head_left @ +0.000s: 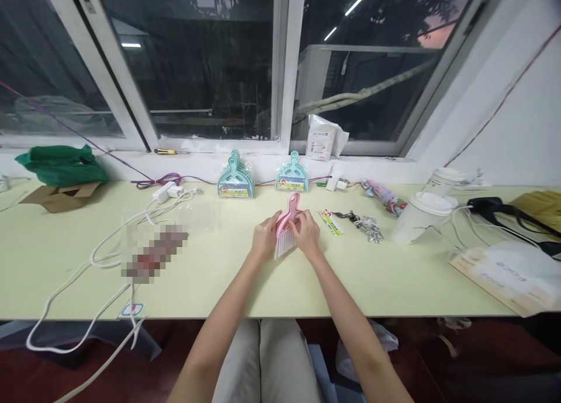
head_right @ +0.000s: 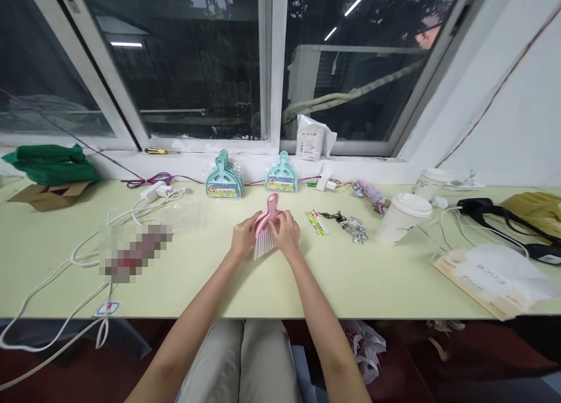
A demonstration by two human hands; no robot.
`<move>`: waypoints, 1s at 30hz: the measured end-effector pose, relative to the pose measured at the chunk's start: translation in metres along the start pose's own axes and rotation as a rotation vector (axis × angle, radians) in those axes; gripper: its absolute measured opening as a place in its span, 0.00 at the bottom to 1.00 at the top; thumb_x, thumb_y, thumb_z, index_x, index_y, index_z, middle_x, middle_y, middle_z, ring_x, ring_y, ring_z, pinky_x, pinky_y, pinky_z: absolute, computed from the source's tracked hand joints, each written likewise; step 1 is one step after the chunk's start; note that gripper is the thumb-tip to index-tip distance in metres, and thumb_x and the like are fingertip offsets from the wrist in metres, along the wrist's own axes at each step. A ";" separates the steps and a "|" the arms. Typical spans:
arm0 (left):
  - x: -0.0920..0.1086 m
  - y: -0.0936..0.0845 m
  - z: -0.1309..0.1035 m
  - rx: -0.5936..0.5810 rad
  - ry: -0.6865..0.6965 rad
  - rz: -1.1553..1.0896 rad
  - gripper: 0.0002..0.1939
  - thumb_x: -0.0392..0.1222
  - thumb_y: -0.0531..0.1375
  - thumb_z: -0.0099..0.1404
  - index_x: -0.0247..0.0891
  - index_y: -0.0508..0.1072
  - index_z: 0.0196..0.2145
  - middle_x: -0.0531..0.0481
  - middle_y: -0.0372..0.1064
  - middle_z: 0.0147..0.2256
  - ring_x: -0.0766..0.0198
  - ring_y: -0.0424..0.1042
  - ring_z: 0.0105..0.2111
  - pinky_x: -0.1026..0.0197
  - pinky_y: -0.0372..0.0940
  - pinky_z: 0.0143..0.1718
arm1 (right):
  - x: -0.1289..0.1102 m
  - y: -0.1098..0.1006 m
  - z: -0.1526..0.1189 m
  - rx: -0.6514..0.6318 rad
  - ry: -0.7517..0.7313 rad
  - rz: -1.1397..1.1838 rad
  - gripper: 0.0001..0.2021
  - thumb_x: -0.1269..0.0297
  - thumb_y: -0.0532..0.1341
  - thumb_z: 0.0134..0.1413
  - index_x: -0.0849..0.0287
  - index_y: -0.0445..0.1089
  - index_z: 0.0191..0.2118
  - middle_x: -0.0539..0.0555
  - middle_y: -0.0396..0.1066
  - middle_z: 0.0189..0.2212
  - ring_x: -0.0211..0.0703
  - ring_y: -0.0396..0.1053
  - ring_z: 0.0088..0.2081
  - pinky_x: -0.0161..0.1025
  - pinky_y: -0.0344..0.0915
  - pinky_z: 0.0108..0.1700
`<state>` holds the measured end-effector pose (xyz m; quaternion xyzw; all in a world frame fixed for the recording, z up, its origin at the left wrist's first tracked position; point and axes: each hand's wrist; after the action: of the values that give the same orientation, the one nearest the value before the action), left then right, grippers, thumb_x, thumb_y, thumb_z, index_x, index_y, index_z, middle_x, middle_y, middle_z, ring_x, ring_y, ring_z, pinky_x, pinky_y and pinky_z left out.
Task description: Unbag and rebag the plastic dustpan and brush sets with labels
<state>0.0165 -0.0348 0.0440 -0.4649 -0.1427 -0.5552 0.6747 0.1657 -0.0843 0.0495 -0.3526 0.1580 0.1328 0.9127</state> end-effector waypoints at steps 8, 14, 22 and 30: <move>-0.024 -0.036 0.019 0.231 -0.120 0.358 0.23 0.34 0.50 0.66 0.37 0.68 0.58 0.40 0.73 0.48 0.55 0.74 0.43 0.59 0.64 0.43 | -0.017 -0.011 -0.005 0.042 -0.015 -0.125 0.13 0.60 0.51 0.65 0.58 0.69 0.35 0.55 0.71 0.36 0.43 0.66 0.37 0.40 0.50 0.40; -0.056 -0.070 0.028 0.252 -0.543 0.443 0.20 0.39 0.50 0.65 0.37 0.71 0.52 0.39 0.75 0.43 0.50 0.73 0.44 0.54 0.64 0.43 | 0.012 -0.003 -0.003 -0.228 0.091 -0.392 0.15 0.65 0.52 0.63 0.60 0.75 0.33 0.58 0.74 0.35 0.46 0.67 0.40 0.43 0.49 0.42; -0.069 -0.058 0.020 0.011 -0.512 0.704 0.28 0.56 0.54 0.61 0.33 0.69 0.51 0.32 0.60 0.56 0.43 0.59 0.57 0.45 0.57 0.53 | 0.042 0.002 -0.002 -0.413 0.312 -0.552 0.19 0.51 0.56 0.57 0.62 0.77 0.35 0.65 0.76 0.36 0.57 0.68 0.42 0.51 0.49 0.48; -0.074 -0.059 0.018 -0.197 -0.508 0.688 0.16 0.46 0.49 0.66 0.39 0.74 0.38 0.38 0.74 0.39 0.48 0.71 0.45 0.53 0.61 0.42 | 0.037 0.005 -0.001 -0.520 0.380 -0.420 0.16 0.52 0.60 0.51 0.59 0.77 0.35 0.63 0.74 0.41 0.58 0.64 0.48 0.51 0.50 0.49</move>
<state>-0.0549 0.0276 0.0282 -0.6692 -0.0873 -0.1772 0.7164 0.1972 -0.0761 0.0319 -0.6152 0.2099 -0.0891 0.7547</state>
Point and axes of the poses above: each hand's wrist, its own z-axis towards the middle knuckle, its own y-axis out of the palm, x = y × z
